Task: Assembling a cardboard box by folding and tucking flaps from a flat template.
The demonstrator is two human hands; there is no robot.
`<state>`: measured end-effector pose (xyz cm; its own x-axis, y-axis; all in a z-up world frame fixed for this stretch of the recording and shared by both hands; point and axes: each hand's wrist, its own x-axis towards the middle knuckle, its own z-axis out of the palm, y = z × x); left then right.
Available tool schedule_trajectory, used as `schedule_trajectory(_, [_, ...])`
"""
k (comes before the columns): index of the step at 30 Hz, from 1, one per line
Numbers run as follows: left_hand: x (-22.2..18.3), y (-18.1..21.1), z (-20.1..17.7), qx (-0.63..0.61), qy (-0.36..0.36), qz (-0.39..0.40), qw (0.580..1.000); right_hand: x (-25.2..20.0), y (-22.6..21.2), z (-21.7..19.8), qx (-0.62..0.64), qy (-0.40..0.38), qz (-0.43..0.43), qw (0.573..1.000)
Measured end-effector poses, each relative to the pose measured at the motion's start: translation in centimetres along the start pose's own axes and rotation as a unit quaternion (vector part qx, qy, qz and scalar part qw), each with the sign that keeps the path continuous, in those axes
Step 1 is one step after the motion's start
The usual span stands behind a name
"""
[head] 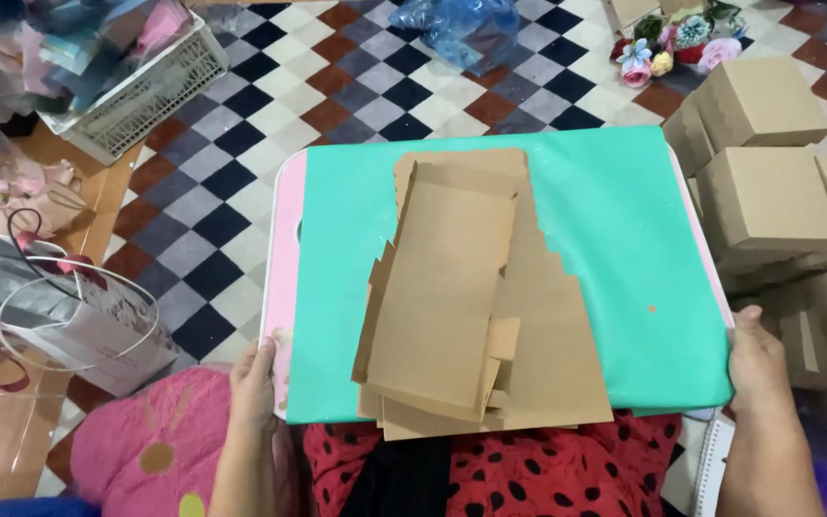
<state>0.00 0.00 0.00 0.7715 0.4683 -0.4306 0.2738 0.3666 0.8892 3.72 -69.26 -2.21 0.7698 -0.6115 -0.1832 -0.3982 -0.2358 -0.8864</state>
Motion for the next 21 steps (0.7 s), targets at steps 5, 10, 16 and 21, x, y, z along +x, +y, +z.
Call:
schedule_trajectory(5, [-7.7,8.4,5.4,0.353,0.141,0.377,0.845,-4.5,-6.9,-0.8,-0.250,0.043,-0.290,0.923])
schedule_trajectory(10, [-15.2,7.9,11.1,0.324,0.028,0.685,0.653,-14.0,-12.1,1.8,-0.186,0.112,-0.535,0.816])
schedule_trajectory(16, [-19.3,6.6,15.9,0.453,-0.187,0.670,0.557,-19.1,-13.8,8.9,-0.124,-0.159,-0.741,0.641])
schedule_trajectory(21, [-18.6,5.9,16.5,0.446,-0.239,0.633,0.586,-20.8,-17.4,11.2,-0.085,-0.162,-0.765,0.618])
